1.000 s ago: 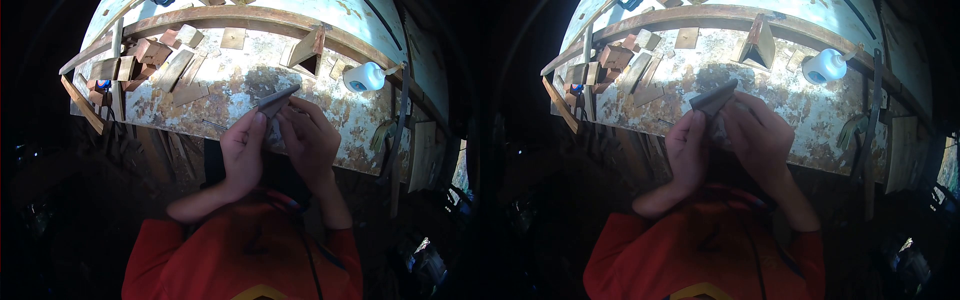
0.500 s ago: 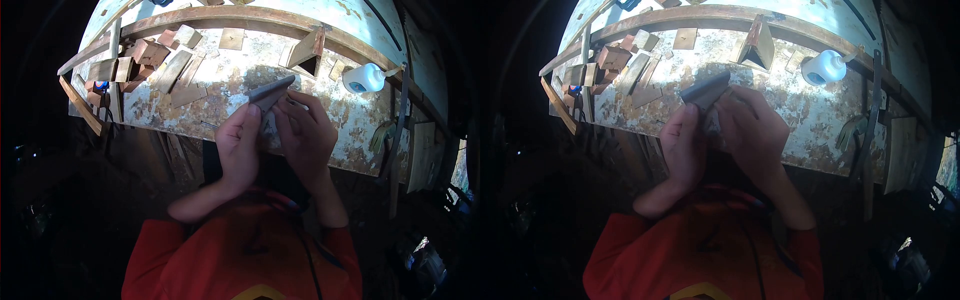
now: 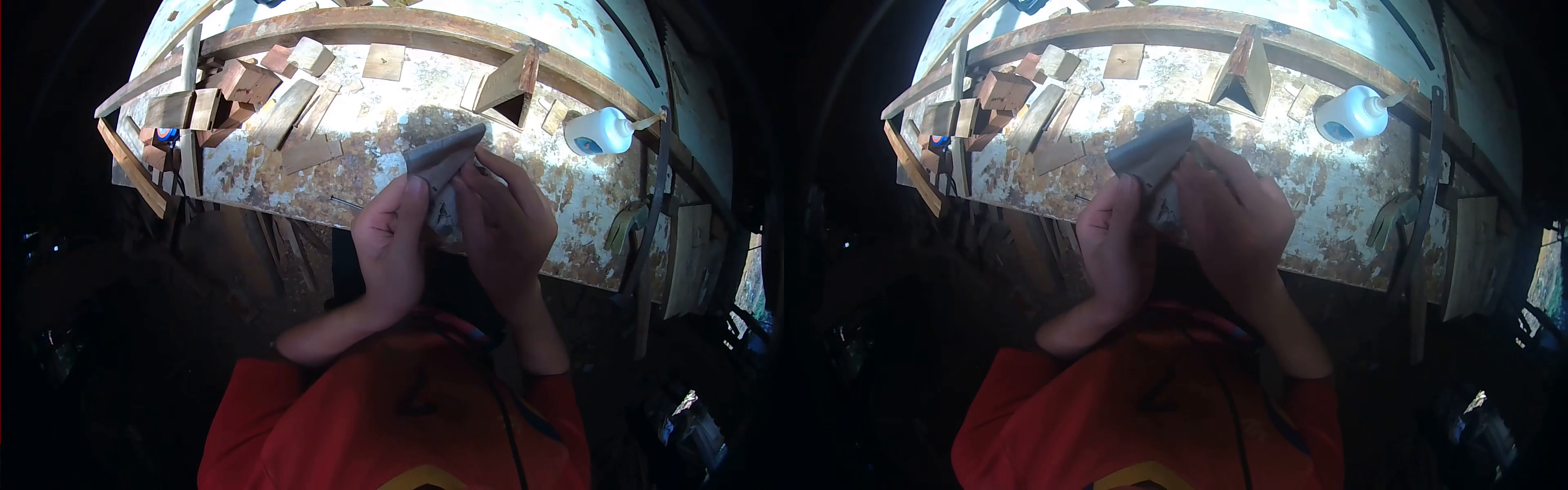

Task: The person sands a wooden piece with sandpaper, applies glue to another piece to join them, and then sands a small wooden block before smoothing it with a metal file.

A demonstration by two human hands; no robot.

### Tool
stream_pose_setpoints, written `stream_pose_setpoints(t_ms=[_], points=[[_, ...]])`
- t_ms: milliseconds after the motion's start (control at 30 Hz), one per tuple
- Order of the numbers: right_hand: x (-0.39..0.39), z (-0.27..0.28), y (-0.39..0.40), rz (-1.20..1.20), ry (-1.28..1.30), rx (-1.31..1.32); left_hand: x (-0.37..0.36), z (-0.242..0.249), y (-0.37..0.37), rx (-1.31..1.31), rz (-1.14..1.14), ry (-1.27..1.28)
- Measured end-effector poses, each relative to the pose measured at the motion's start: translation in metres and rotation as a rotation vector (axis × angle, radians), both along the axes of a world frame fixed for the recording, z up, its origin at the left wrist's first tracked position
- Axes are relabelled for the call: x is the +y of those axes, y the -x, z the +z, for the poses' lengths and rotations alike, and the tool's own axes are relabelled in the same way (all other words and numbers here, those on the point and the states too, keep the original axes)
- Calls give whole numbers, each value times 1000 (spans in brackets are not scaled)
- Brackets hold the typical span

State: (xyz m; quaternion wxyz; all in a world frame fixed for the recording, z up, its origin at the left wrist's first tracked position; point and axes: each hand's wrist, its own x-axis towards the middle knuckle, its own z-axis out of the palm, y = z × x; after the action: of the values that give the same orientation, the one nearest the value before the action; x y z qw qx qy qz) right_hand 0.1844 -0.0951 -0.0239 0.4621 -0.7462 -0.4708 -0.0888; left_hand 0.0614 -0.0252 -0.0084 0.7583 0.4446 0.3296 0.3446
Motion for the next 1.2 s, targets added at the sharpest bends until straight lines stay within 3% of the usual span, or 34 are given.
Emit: stream_pose_setpoints(t_ms=[133,233,333,433,533,667,767,867,1000,1100,1200], points=[[-15,6,16,192,61,7,-1,-6,-1,4,0,53],[-11,-8,9,58,51,101,-4,-3,-7,-11,25,63],[-17,5,27,172,46,-9,1,-6,-3,-77,-27,66],[-10,-3,7,60,0,153,-2,3,-10,-46,10,70],[-13,15,28,159,62,-17,1,2,-7,-37,34,49],[-3,4,8,72,-7,134,0,-4,-1,-12,25,27],[-9,15,32,189,41,8,5,-7,1,-38,34,-4],[-5,6,13,71,53,75,3,2,-3,58,34,-6],[-10,8,35,153,58,16,6,-6,-2,-26,20,3],[-5,2,8,25,34,89,2,-1,-7,18,0,-52],[-10,5,21,124,25,35,1,-5,-5,-23,-8,-48]])
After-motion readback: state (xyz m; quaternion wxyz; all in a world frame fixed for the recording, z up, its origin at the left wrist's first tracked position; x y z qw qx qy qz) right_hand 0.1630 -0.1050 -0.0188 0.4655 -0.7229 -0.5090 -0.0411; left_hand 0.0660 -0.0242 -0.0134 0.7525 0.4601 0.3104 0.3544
